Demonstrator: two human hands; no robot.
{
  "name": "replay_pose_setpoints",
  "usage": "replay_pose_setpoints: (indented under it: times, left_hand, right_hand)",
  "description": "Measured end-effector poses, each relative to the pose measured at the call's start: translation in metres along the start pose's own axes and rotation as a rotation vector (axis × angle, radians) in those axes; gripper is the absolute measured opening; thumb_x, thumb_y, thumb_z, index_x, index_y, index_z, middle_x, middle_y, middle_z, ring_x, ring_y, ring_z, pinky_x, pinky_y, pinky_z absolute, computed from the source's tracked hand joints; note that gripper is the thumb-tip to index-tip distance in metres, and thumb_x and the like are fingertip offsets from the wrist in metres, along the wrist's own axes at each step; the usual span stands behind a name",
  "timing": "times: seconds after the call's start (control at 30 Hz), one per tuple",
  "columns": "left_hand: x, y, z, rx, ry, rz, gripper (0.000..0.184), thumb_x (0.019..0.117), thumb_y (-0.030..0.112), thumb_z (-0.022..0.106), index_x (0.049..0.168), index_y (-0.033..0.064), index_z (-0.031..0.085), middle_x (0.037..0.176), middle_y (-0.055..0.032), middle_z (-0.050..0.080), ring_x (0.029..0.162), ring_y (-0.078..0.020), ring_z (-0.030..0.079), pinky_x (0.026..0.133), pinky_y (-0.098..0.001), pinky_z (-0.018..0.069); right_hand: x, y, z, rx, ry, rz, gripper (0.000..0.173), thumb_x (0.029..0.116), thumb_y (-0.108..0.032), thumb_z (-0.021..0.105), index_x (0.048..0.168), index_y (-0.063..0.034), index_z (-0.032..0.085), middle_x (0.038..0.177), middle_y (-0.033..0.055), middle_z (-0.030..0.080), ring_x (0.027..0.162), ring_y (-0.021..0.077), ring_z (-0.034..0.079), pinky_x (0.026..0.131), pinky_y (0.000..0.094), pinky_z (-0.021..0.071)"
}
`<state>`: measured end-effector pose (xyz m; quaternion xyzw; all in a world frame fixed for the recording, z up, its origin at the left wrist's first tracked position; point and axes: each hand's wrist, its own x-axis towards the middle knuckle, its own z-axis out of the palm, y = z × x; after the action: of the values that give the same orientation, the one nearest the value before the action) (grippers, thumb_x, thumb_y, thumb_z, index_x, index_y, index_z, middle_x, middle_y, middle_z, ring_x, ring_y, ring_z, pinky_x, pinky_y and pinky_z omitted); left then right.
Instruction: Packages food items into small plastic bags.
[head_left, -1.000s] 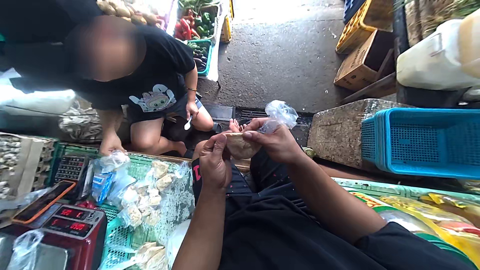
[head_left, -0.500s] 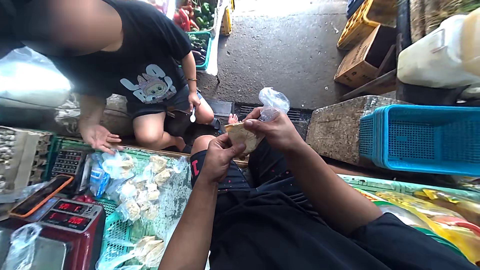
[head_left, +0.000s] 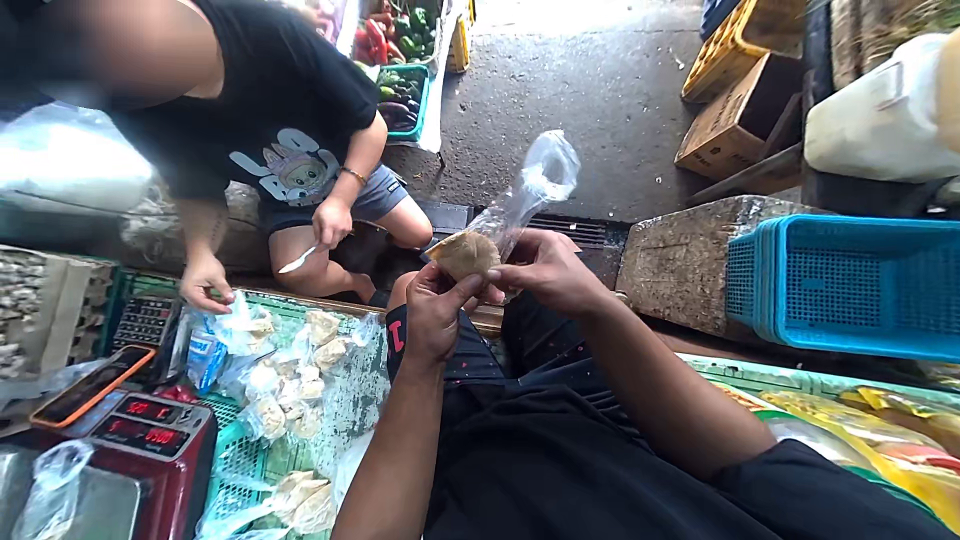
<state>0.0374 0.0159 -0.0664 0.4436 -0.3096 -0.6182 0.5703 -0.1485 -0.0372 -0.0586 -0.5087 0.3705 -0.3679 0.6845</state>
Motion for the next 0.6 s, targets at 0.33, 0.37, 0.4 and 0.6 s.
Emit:
replay_pose_setpoints:
  times: [0.33,0.37,0.4,0.6]
  left_hand:
    - [0.006,0.006,0.001,-0.129,0.087,0.059,0.015,0.091,0.009,0.076,0.106,0.0052,0.075,0.099,-0.0116,0.074,0.086,-0.0175,0.072,0.083,-0.0366,0.0617]
    - [0.006,0.006,0.001,-0.141,0.082,0.066,0.016,0.0908,0.008,0.076,0.106,0.0055,0.075,0.099,-0.0115,0.074,0.087,-0.0177,0.072,0.083,-0.0368,0.0615]
    - [0.006,0.006,0.001,-0.149,0.068,0.068,0.017,0.0904,0.007,0.076,0.107,0.0058,0.075,0.101,-0.0115,0.074,0.088,-0.0182,0.072,0.084,-0.0374,0.0615]
    - [0.009,0.018,-0.012,0.07,-0.051,0.087,0.022,0.0873,0.006,0.079,0.108,0.0046,0.074,0.101,-0.0105,0.074,0.09,-0.0179,0.072,0.085,-0.038,0.0616]
  right_hand:
    - [-0.001,-0.01,0.003,-0.141,0.006,-0.104,0.013,0.0891,-0.01,0.078,0.099,-0.0045,0.073,0.082,0.0045,0.073,0.067,0.012,0.069,0.062,0.0291,0.062]
    - [-0.001,-0.011,0.004,-0.143,-0.001,-0.094,0.017,0.0878,-0.012,0.08,0.102,-0.0057,0.073,0.085,0.0039,0.074,0.069,0.0119,0.071,0.064,0.029,0.0629]
    - [-0.001,-0.011,0.004,-0.154,-0.007,-0.083,0.021,0.087,-0.014,0.081,0.105,-0.0072,0.073,0.087,0.0029,0.075,0.072,0.0114,0.072,0.066,0.0288,0.0636]
    - [0.003,-0.009,-0.001,-0.319,-0.033,-0.186,0.012,0.0886,-0.014,0.078,0.099,-0.0098,0.076,0.097,-0.0003,0.073,0.08,0.0081,0.069,0.072,0.0285,0.0624]
